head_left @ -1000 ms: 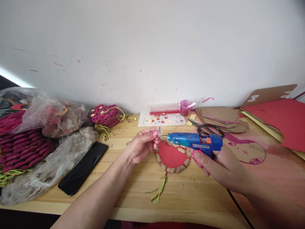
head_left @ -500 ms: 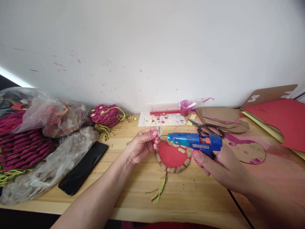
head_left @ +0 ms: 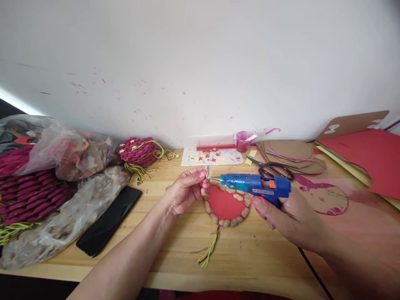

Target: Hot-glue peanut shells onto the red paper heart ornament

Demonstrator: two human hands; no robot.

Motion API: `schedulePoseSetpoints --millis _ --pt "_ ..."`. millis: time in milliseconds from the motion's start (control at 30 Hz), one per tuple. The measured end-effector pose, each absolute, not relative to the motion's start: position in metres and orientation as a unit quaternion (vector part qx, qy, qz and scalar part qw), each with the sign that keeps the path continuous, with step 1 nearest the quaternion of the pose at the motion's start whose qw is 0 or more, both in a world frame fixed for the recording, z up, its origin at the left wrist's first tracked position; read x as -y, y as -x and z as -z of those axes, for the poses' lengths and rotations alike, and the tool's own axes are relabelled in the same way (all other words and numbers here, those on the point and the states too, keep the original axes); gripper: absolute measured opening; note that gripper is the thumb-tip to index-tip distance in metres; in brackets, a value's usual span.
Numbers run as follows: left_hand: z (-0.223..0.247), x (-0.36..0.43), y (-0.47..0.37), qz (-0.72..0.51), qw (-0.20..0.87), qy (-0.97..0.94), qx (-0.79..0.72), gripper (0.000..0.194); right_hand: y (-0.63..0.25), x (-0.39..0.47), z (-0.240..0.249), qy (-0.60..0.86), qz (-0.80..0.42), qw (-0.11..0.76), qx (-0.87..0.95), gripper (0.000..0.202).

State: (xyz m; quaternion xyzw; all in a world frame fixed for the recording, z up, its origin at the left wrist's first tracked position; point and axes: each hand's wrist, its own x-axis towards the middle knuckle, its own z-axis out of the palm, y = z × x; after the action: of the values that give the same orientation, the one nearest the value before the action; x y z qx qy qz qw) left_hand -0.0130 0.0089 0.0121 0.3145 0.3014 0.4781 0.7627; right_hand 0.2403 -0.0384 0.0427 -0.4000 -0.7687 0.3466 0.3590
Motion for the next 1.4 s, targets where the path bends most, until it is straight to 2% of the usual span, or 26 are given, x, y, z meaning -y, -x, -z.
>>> schedulePoseSetpoints --millis 500,700,867,1033,1167,1400 --pt "-0.017 -0.008 0.013 -0.498 0.747 -0.336 -0.284 0.034 -0.240 0.034 -0.039 0.411 -0.302 0.368 0.777 0.034" --pt "-0.021 -0.011 0.021 -0.504 0.655 -0.410 -0.387 0.035 -0.239 0.020 -0.021 0.462 -0.380 0.410 0.688 0.036" --pt "-0.018 -0.008 0.017 -0.461 0.494 -0.551 -0.489 0.018 -0.239 0.005 -0.004 0.498 -0.367 0.410 0.671 0.035" --pt "-0.009 0.000 0.009 -0.434 0.379 -0.641 -0.507 0.014 -0.235 0.005 -0.002 0.509 -0.389 0.400 0.656 0.036" --pt "0.001 0.005 0.006 -0.398 0.354 -0.674 -0.512 0.014 -0.232 0.007 -0.003 0.502 -0.412 0.402 0.645 0.034" --pt "0.011 0.006 0.006 -0.416 0.391 -0.653 -0.498 0.017 -0.233 0.006 0.004 0.512 -0.407 0.394 0.646 0.035"
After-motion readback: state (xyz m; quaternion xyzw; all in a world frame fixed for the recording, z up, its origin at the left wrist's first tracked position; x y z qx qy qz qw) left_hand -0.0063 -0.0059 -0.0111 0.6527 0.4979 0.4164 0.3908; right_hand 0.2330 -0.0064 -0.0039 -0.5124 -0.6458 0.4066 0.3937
